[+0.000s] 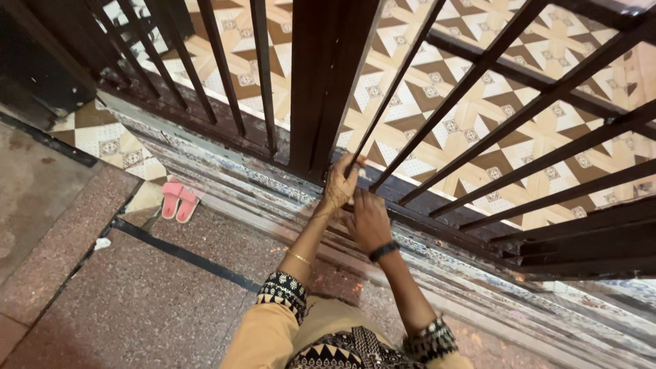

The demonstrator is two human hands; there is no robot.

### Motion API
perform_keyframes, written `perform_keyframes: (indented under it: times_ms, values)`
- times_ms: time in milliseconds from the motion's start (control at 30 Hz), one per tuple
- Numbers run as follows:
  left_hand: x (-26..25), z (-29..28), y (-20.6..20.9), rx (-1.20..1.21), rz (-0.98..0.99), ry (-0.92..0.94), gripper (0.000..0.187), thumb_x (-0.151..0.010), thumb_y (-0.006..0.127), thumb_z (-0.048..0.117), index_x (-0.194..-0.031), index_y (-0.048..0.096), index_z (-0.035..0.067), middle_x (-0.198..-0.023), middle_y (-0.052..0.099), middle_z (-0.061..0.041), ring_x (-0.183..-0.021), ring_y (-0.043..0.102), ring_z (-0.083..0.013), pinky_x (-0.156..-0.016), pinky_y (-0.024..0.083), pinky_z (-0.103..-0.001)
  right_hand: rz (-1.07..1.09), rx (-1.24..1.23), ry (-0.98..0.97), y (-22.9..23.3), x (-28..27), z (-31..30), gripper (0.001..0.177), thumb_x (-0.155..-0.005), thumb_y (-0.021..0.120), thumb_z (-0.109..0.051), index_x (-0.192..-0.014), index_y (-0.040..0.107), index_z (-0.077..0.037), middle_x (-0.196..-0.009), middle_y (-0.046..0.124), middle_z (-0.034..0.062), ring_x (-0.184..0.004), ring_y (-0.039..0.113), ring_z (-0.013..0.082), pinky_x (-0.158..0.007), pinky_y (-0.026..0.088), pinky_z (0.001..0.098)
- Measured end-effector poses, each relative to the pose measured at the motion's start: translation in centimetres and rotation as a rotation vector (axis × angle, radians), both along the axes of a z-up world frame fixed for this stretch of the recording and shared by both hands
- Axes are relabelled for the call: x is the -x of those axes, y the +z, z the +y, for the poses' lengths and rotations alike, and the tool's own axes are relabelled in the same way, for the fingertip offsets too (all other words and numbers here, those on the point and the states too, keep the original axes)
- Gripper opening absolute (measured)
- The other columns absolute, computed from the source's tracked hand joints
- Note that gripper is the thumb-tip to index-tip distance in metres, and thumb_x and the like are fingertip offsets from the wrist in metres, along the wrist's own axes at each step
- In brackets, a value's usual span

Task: The person wipes the bars and frame of a metal gate using a white cloth, cleaning different sections of the grate and the lower frame.

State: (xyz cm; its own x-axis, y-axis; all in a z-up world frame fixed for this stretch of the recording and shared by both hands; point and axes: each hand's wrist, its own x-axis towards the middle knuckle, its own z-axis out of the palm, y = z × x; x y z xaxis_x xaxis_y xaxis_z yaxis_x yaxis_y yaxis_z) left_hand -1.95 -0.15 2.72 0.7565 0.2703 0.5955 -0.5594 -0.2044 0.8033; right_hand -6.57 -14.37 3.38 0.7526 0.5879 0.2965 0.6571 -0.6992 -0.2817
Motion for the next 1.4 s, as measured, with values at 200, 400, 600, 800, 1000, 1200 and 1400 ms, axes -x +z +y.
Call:
perform_keyframes:
  times_ms: [200, 400, 600, 800, 1000, 1200, 1400]
  values:
    - [-0.1, -0.1, -0.2, 0.137, 0.218, -0.148, 0.026, -0.101, 0.047, 0.003, -0.122, 0.062, 0.005, -0.096, 0.072, -0.011, -0.09, 0.074, -0.0187, -0.086, 0.058, -0.032, 0.462, 0.245, -0.11, 0.9, -3.2, 1.6, 0.05, -0.091, 0.059, -0.045, -0.122, 0.062, -0.006, -0.125, 0.068, 0.0227, -0.118, 0.063, 0.0411, -0.101, 0.05, 0.0514]
    - [-0.4, 0.3, -0.9, 0.03, 0.149, -0.128, 0.035, -0.093, 0.045, -0.004, -0.121, 0.064, 0.005, -0.118, 0.071, -0.012, -0.113, 0.068, -0.0234, -0.098, 0.055, -0.037, 0.091, 0.129, -0.144, 1.4, -2.9, -1.3, 0.085, -0.088, 0.069, -0.055, -0.14, 0.048, 0.009, -0.135, 0.049, 0.033, -0.126, 0.047, 0.0496, -0.098, 0.047, 0.0549]
    - [-0.4, 0.1, -1.0, -0.008, 0.137, -0.086, 0.033, -0.092, 0.048, -0.003, -0.119, 0.066, 0.005, -0.117, 0.073, -0.01, -0.118, 0.068, -0.0281, -0.109, 0.049, -0.04, 0.051, 0.128, -0.385, 1.1, -2.5, -10.9, 0.082, -0.095, 0.048, -0.066, -0.143, 0.051, 0.0, -0.137, 0.054, 0.0277, -0.13, 0.048, 0.0447, -0.101, 0.044, 0.0541]
    - [-0.3, -0.4, -0.9, -0.031, 0.065, 0.018, 0.031, -0.09, 0.049, -0.004, -0.113, 0.068, 0.002, -0.118, 0.071, -0.014, -0.126, 0.061, -0.0324, -0.112, 0.043, -0.041, -0.018, 0.105, -0.419, 1.2, -2.2, -12.1, 0.076, -0.097, 0.05, -0.066, -0.13, 0.059, 0.002, -0.13, 0.061, 0.0263, -0.125, 0.053, 0.0433, -0.106, 0.044, 0.0532]
    - [-0.6, -0.4, -0.8, 0.062, 0.134, -0.081, 0.024, -0.091, 0.045, -0.003, -0.102, 0.066, 0.003, -0.094, 0.076, -0.009, -0.093, 0.075, -0.0228, -0.087, 0.058, -0.034, -0.005, -0.012, -0.269, 0.6, -4.4, -5.0, 0.067, -0.091, 0.065, -0.058, -0.123, 0.062, 0.001, -0.131, 0.056, 0.0325, -0.119, 0.05, 0.0485, -0.097, 0.038, 0.0583]
    - [-0.8, -0.5, -1.2, 0.085, 0.133, -0.091, 0.019, -0.093, 0.046, -0.003, -0.098, 0.064, 0.001, -0.084, 0.074, -0.01, -0.081, 0.074, -0.0199, -0.078, 0.059, -0.032, -0.057, -0.097, -0.107, -1.0, -5.8, -1.1, 0.066, -0.091, 0.064, -0.05, -0.132, 0.058, 0.001, -0.14, 0.056, 0.0257, -0.13, 0.048, 0.0442, -0.112, 0.036, 0.0534]
    - [-1.0, -0.5, -2.1, 0.057, 0.138, -0.068, 0.016, -0.094, 0.048, -0.001, -0.095, 0.064, 0.002, -0.082, 0.073, -0.007, -0.08, 0.073, -0.0175, -0.076, 0.057, -0.031, -0.074, -0.007, -0.315, 0.2, -4.1, -6.3, 0.053, -0.09, 0.068, -0.044, -0.126, 0.063, -0.005, -0.136, 0.06, 0.0204, -0.133, 0.05, 0.039, -0.113, 0.032, 0.0558]
